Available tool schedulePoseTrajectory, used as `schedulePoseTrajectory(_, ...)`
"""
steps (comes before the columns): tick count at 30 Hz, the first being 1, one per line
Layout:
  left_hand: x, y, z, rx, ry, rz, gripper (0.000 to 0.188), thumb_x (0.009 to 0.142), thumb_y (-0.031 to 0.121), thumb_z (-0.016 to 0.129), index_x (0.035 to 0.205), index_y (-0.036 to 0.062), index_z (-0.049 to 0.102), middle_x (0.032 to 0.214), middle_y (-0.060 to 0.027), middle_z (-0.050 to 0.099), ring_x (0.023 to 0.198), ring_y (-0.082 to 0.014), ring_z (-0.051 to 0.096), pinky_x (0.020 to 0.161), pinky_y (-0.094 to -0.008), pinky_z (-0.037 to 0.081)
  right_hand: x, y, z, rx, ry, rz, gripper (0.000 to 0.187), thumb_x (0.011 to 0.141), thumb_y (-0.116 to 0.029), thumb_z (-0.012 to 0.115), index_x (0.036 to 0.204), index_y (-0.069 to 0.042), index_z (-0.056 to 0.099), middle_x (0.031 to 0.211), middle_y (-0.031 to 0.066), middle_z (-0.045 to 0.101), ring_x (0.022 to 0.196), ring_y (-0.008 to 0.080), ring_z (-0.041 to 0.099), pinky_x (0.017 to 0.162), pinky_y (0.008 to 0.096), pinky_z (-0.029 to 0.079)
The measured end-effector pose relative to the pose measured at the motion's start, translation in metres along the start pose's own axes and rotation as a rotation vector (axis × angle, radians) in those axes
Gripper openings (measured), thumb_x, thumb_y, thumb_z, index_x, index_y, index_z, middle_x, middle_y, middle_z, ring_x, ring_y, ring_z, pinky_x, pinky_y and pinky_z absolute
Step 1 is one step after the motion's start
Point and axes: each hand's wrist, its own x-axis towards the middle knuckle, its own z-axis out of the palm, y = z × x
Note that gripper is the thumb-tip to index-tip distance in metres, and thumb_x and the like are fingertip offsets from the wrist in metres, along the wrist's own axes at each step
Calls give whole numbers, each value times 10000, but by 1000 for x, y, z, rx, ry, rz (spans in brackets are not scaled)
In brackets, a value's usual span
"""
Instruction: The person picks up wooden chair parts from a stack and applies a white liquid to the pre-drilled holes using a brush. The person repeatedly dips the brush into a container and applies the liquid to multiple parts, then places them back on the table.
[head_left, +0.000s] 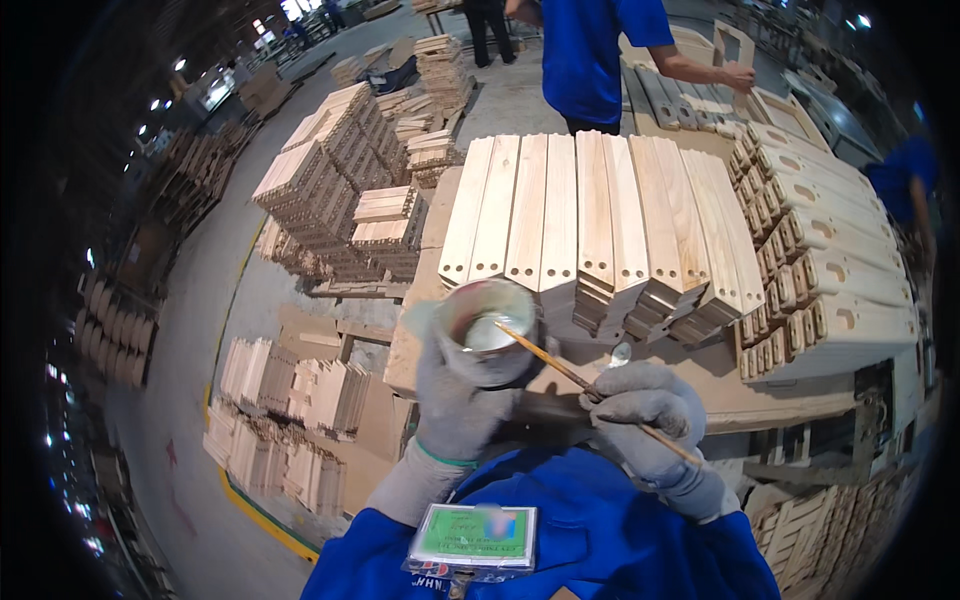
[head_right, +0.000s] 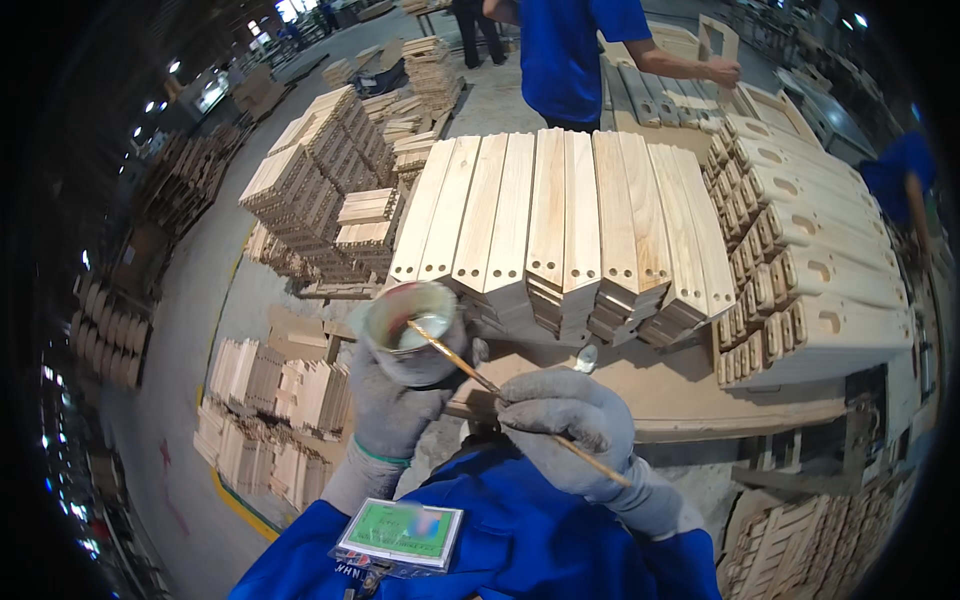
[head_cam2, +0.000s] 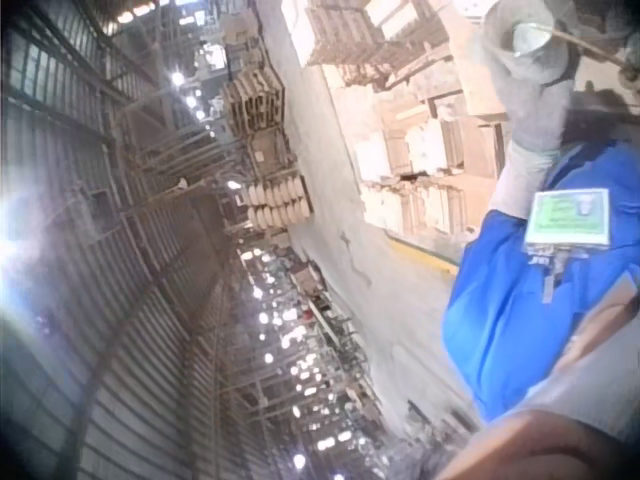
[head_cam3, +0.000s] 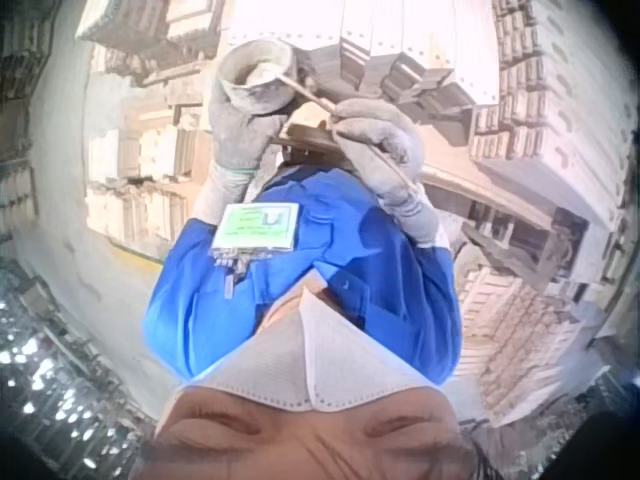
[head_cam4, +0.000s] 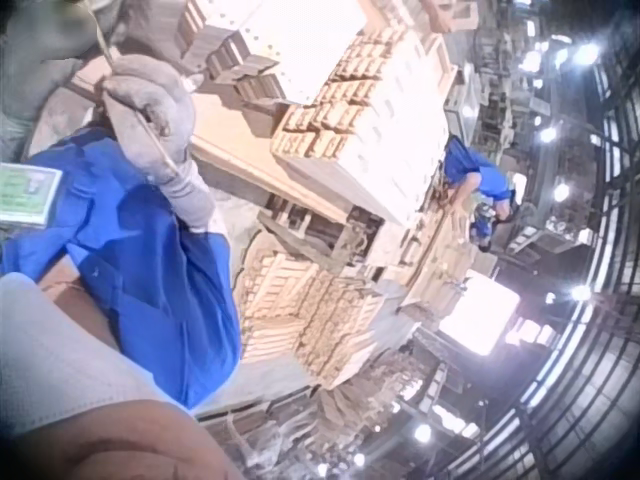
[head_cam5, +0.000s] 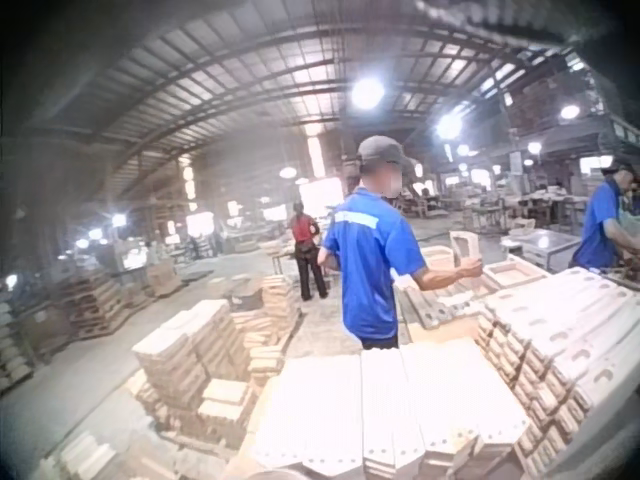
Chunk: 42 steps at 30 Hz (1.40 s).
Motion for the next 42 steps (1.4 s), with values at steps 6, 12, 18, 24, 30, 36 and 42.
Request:
schedulePoseTrajectory(6,-10,-26,-89,-88,-70,-418,447,888,303,524,1222,18,439,1159,-150,552,1043,-270,578,914,-395,492,5,39,95,728,384,395,220,818,62,599,1026,44,529,1017,109,569,889,184,621,792,276,515)
schedulePoseTrajectory(12,-52,-93,-153,-445,111,-512,603,942,460,356,1354,21,319,1299,-172,452,1146,-301,493,952,-433,449,20,64,152,507,176,584,116,843,-27,637,940,17,592,836,78,628,749,111,612,678,246,503)
schedulePoseTrajectory(18,-16,-51,-114,-814,24,-566,594,910,395,454,1325,-8,321,1157,-154,523,914,-248,575,682,-340,514,-51,101,89,363,41,987,259,888,-145,581,1107,-16,628,946,67,668,799,122,629,730,250,508)
schedulePoseTrajectory(24,-23,-47,-98,104,216,-176,488,902,225,515,1313,14,358,1064,-107,549,791,-195,604,508,-252,501,-136,200,5,-1030,306,1005,329,845,-379,609,905,-57,652,860,147,640,785,297,621,693,364,489)
schedulePoseTrajectory(30,-16,-48,-121,-351,66,-368,486,925,233,467,1341,29,320,1275,-181,455,980,-283,562,658,-334,523,-144,210,6,-434,375,1106,255,835,-302,640,861,-52,601,924,99,621,859,249,627,721,344,500)
schedulePoseTrajectory(36,19,-60,-145,286,-62,-177,498,912,156,493,1354,26,305,1292,-157,453,1016,-260,550,719,-334,524,-67,99,38,784,902,1062,234,919,-141,523,1139,-68,492,976,85,546,806,172,598,660,289,546)
schedulePoseTrajectory(42,53,-103,-204,413,-202,108,749,773,-34,616,1410,46,229,1286,-123,480,1008,-190,579,734,-276,519,-51,88,88,645,948,934,239,952,-124,452,1175,-40,473,812,18,491,539,34,375,427,161,302)
